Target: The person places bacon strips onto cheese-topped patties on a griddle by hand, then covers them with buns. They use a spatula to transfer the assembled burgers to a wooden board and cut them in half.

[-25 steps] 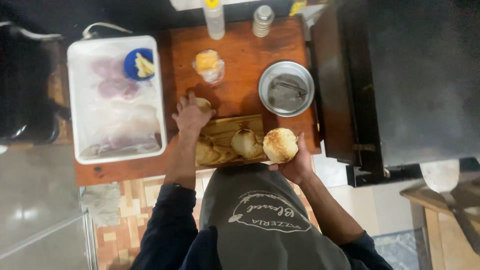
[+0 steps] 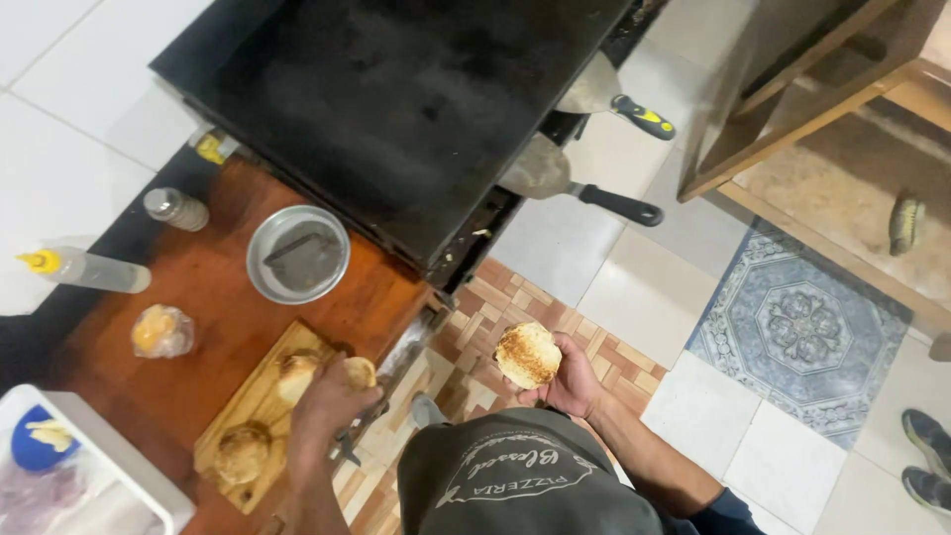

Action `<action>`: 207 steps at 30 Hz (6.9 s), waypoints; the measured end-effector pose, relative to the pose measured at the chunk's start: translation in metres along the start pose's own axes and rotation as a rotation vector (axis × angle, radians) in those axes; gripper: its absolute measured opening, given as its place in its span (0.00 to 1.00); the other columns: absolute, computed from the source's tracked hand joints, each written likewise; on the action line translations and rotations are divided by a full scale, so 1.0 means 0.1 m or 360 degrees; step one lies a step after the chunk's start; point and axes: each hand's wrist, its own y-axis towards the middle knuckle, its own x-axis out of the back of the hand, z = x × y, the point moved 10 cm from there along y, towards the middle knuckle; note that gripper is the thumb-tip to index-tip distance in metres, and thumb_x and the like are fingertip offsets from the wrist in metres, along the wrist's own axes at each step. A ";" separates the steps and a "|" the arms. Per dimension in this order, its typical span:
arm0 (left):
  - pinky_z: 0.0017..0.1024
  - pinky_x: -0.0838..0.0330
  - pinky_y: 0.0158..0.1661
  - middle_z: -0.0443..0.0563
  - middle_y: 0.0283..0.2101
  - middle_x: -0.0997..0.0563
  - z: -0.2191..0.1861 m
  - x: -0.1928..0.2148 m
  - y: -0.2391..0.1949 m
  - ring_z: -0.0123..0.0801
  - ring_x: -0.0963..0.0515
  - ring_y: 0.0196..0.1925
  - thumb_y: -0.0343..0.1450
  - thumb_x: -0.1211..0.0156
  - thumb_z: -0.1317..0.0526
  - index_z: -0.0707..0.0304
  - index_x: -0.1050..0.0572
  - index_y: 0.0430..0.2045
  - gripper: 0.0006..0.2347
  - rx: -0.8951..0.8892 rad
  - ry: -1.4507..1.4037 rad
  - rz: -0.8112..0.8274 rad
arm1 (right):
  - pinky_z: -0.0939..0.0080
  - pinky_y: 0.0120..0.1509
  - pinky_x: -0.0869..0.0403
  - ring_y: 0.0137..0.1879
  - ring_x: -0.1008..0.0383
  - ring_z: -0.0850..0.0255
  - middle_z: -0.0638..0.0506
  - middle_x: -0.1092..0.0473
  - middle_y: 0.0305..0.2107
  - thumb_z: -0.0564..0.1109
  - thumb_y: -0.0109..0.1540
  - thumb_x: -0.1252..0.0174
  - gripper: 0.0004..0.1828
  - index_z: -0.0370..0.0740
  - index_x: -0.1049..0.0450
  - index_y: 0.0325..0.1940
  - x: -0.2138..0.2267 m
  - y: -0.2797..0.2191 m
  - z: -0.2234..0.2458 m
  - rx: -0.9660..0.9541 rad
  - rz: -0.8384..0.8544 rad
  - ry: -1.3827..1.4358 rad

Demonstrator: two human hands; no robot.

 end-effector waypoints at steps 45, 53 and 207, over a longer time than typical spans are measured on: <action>0.46 0.30 0.61 0.56 0.64 0.32 -5.59 -1.23 0.84 0.50 0.29 0.65 0.64 0.38 0.46 0.49 0.36 0.63 0.31 0.0519 -0.0395 0.0142 | 0.42 0.57 0.24 0.57 0.25 0.42 0.37 0.30 0.59 0.67 0.71 0.55 0.37 0.34 0.35 0.71 -1.10 1.49 7.36 0.0200 0.0772 -0.1008; 0.45 0.30 0.62 0.46 0.64 0.28 -6.01 -1.57 0.61 0.43 0.30 0.69 0.62 0.34 0.45 0.42 0.32 0.59 0.29 0.0926 -0.0759 -0.0135 | 0.56 0.65 0.28 0.60 0.28 0.54 0.40 0.30 0.59 0.50 0.70 0.38 0.33 0.36 0.38 0.75 -2.04 2.77 7.62 0.0670 0.1159 -0.2314; 0.25 0.28 0.21 0.52 0.31 0.21 -4.82 -1.36 -0.60 0.26 0.21 0.26 0.72 0.40 0.54 0.57 0.34 0.65 0.26 0.0495 -0.3023 -0.1057 | 0.60 0.34 0.25 0.32 0.21 0.61 0.47 0.23 0.29 0.55 0.69 0.49 0.20 0.35 0.26 0.46 0.05 1.29 5.11 -0.0773 0.0655 -0.2916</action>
